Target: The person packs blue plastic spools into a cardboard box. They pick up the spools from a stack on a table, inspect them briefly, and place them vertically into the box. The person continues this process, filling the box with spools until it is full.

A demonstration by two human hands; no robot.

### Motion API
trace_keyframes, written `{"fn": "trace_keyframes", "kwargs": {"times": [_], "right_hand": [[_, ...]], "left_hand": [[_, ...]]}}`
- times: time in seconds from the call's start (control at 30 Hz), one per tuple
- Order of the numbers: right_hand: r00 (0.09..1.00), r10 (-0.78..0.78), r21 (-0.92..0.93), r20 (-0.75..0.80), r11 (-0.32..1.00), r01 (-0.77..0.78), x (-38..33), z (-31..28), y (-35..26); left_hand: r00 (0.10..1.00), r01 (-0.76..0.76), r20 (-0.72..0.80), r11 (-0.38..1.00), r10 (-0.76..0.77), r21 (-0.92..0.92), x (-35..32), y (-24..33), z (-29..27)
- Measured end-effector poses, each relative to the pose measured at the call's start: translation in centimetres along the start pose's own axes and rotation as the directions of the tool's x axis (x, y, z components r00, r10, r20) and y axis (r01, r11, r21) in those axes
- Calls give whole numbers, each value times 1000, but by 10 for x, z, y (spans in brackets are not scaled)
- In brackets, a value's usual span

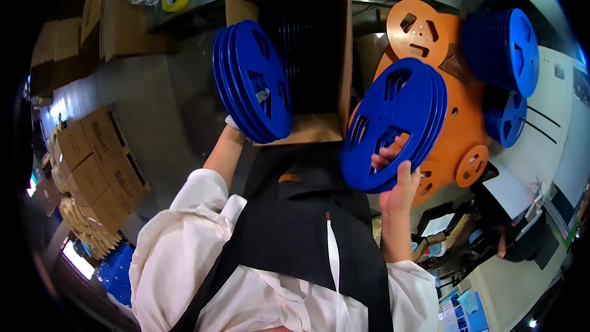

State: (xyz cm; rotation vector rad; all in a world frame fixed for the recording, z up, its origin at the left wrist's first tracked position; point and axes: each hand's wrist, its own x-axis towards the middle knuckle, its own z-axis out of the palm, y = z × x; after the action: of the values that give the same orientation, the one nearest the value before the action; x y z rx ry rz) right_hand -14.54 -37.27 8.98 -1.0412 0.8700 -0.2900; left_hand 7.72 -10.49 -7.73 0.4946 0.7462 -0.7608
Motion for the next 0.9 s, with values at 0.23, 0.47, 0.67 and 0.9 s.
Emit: {"fn": "trace_keyframes", "kwargs": {"times": [0.23, 0.47, 0.67, 0.9], "right_hand": [[998, 54, -107, 33, 993, -50, 22, 2, 29], [981, 193, 27, -26, 981, -193, 28, -3, 47], [982, 188, -23, 0, 982, -188, 25, -2, 54], [995, 104, -106, 3, 989, -103, 21, 18, 33]], "left_hand": [[984, -30, -171, 997, 41, 67, 117, 32, -42], [964, 3, -264, 992, 30, 125, 175, 48, -56], [951, 22, -307, 987, 28, 161, 189, 54, -74], [925, 15, -350, 910, 145, 415, 116, 29, -162]]}}
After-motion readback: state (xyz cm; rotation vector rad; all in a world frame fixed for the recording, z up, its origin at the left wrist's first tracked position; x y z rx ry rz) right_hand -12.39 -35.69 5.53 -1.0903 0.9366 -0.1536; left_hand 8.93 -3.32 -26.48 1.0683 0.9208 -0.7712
